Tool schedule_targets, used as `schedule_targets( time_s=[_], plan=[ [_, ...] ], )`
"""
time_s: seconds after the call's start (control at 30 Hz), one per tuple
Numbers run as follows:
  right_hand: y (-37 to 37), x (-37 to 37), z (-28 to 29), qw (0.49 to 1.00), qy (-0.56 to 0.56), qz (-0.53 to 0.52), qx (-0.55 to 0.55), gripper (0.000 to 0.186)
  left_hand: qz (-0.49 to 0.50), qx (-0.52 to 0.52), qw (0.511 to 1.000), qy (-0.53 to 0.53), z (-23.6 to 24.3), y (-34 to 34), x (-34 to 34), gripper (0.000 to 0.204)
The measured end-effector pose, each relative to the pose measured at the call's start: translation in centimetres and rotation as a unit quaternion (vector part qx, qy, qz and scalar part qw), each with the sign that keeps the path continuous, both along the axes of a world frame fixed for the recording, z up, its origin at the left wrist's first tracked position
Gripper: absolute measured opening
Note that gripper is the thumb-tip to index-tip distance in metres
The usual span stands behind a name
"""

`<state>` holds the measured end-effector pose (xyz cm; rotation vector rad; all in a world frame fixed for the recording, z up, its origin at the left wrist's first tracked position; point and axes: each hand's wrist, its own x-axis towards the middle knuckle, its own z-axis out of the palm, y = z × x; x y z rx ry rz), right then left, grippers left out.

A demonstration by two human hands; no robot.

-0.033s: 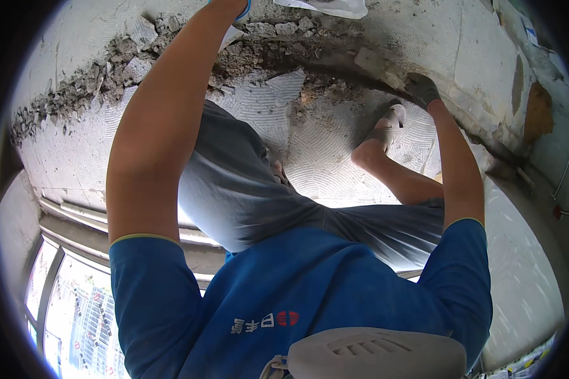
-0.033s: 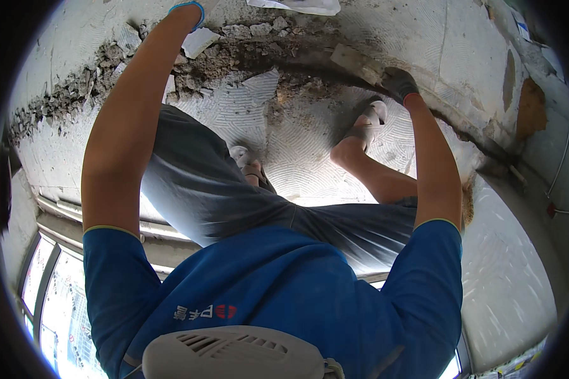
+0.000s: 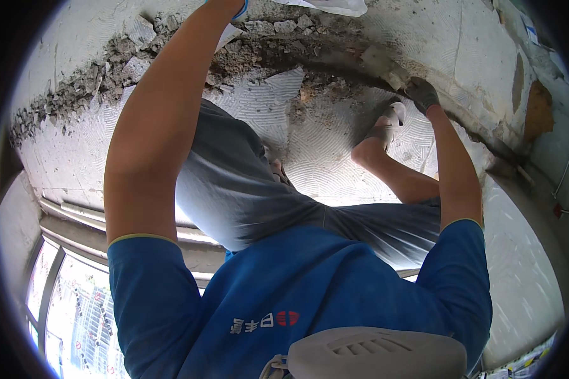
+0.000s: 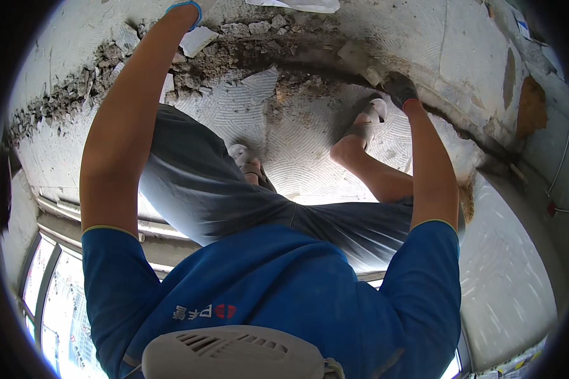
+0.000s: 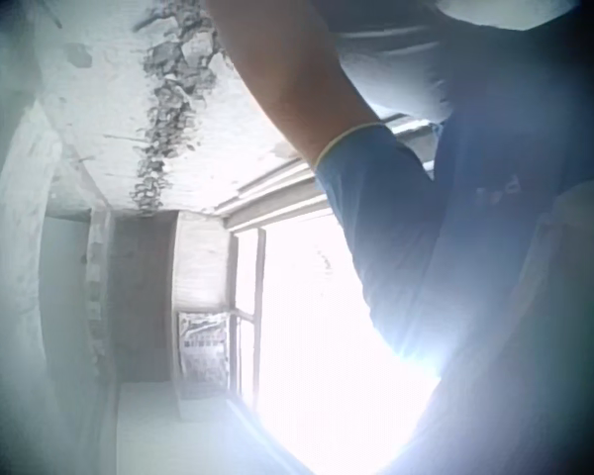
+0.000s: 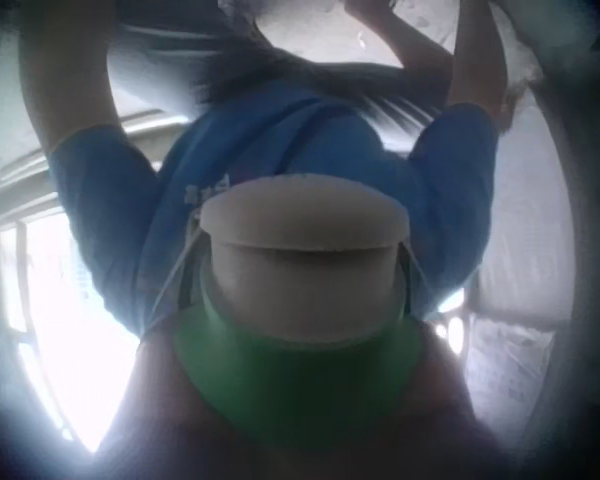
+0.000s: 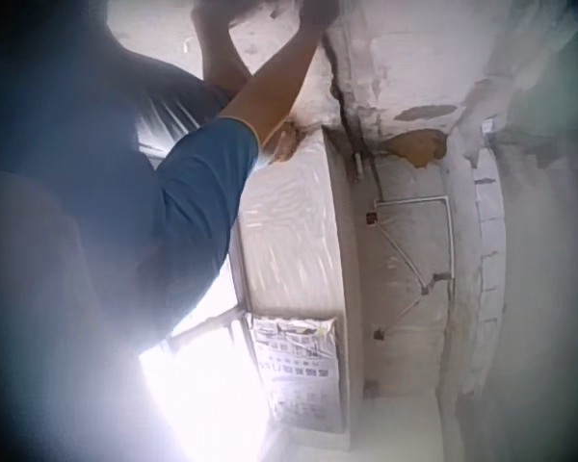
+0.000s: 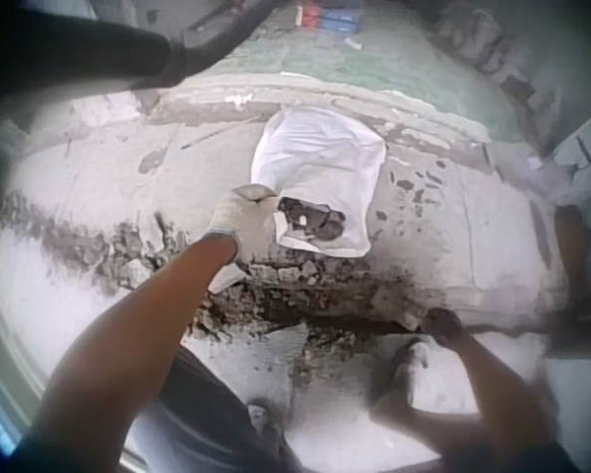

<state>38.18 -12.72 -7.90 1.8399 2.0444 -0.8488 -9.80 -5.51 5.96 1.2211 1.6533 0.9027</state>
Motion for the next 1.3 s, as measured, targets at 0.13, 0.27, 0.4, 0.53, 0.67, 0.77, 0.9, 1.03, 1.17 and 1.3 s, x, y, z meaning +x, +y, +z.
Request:
schedule_targets(
  time_s=[0.13, 0.27, 0.4, 0.53, 0.67, 0.77, 0.9, 1.03, 1.17, 1.3],
  plan=[
    [-9.1, -6.4, -1.9, 0.881, 0.112, -0.459, -0.012, 0.036, 0.009, -0.024, 0.999, 0.03, 0.3, -0.5, -1.6, 0.018],
    [-15.2, -11.2, -5.9, 0.881, 0.012, -0.472, 0.013, 0.036, 0.022, 0.045, 0.998, 0.046, -2.4, 1.8, -1.7, 0.019],
    [-18.8, -16.0, -8.5, 0.9, -0.061, -0.419, 0.107, 0.033, -0.016, 0.104, 0.994, 0.014, -5.3, 2.9, -1.7, 0.022],
    [-20.0, -24.4, -3.9, 0.892, 0.106, -0.434, -0.066, 0.029, 0.006, 0.051, 0.999, -0.007, -3.3, 1.4, -2.1, 0.023],
    [-19.8, -28.0, -6.0, 0.927, 0.144, -0.345, -0.013, 0.029, -0.02, 0.077, 0.997, 0.016, -3.7, 1.9, -1.6, 0.022],
    [-19.2, -27.9, -7.5, 0.829, 0.266, -0.482, -0.102, 0.025, -0.014, 0.05, 0.998, -0.027, -3.5, 2.3, -0.7, 0.022],
    [-18.0, -28.5, -2.9, 0.817, 0.315, -0.467, -0.12, 0.028, 0.031, -0.055, 0.988, -0.139, -3.1, 1.7, -3.0, 0.019],
    [-14.4, -27.1, -0.4, 0.811, 0.333, -0.47, -0.106, 0.022, 0.013, 0.007, 0.99, -0.141, -3.9, 1.8, -2.4, 0.017],
    [-3.1, -29.2, 7.7, 0.894, 0.3, -0.306, -0.132, 0.019, 0.01, 0.016, 0.999, -0.032, -2.4, 0.8, -3.1, 0.017],
    [4.0, -24.5, 6.1, 0.938, 0.279, -0.184, -0.094, 0.024, -0.03, 0.027, 0.999, 0.006, -3.4, 1.5, -2.4, 0.019]
  ],
)
